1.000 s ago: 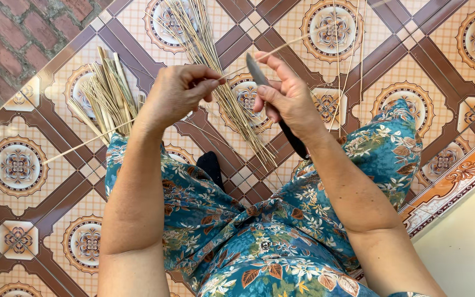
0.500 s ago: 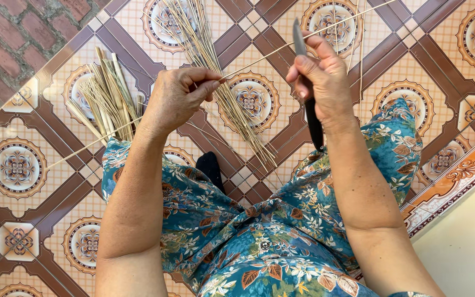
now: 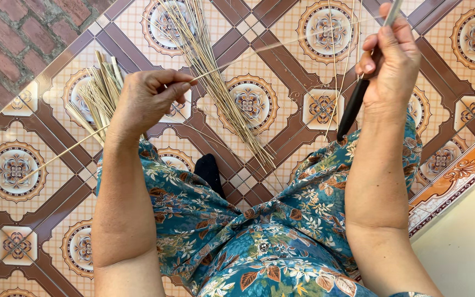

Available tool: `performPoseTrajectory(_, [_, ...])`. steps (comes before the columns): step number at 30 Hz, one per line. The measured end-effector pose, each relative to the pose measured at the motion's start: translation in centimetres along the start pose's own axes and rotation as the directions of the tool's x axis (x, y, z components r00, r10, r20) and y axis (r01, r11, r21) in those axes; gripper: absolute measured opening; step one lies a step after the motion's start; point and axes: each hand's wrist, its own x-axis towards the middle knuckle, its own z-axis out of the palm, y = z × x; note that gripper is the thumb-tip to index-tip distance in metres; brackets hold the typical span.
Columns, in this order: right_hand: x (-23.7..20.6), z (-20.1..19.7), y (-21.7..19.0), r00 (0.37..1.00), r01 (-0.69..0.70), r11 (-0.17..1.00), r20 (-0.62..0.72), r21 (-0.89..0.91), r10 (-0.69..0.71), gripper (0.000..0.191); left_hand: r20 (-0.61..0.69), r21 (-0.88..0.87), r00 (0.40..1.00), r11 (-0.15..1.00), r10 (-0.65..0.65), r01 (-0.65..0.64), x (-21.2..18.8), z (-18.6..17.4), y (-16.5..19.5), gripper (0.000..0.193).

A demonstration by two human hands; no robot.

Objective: The person sits on a tiled floor and uses a small knife to split thin bamboo strips into finer strands. They hold a bundle of strips in one hand and repeatedly shave and separate individual strands with the knife, dropping the processed pieces onto the floor.

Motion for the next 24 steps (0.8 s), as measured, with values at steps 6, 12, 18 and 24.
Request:
performPoseTrajectory(6, [-3.4, 5.4, 3.1, 0.954, -0.138, 0.974, 0.240, -0.178, 0.179, 0.061, 0.047, 0.026, 0.999, 0.999, 0.017, -0.018, 0.5, 0.1, -0.4, 0.017])
performPoseTrajectory(12, [-5.1, 10.2, 5.8, 0.891, -0.300, 0.940, 0.303, -0.162, 0.337, 0.032, 0.168, 0.064, 0.986, 0.998, -0.013, 0.002, 0.9, 1.3, 1.0, 0.020])
performPoseTrajectory(18, [-5.7, 11.1, 6.5, 0.865, -0.318, 0.924, 0.335, -0.212, 0.374, 0.027, 0.069, 0.101, 0.996, 0.993, 0.059, -0.066, 1.9, 5.4, 2.0, 0.020])
performPoseTrajectory(24, [-3.9, 9.2, 6.2, 0.928, -0.246, 0.957, 0.249, -0.152, 0.278, 0.028, -0.023, 0.155, 0.994, 0.983, 0.105, -0.100, 2.2, 4.9, 1.3, 0.016])
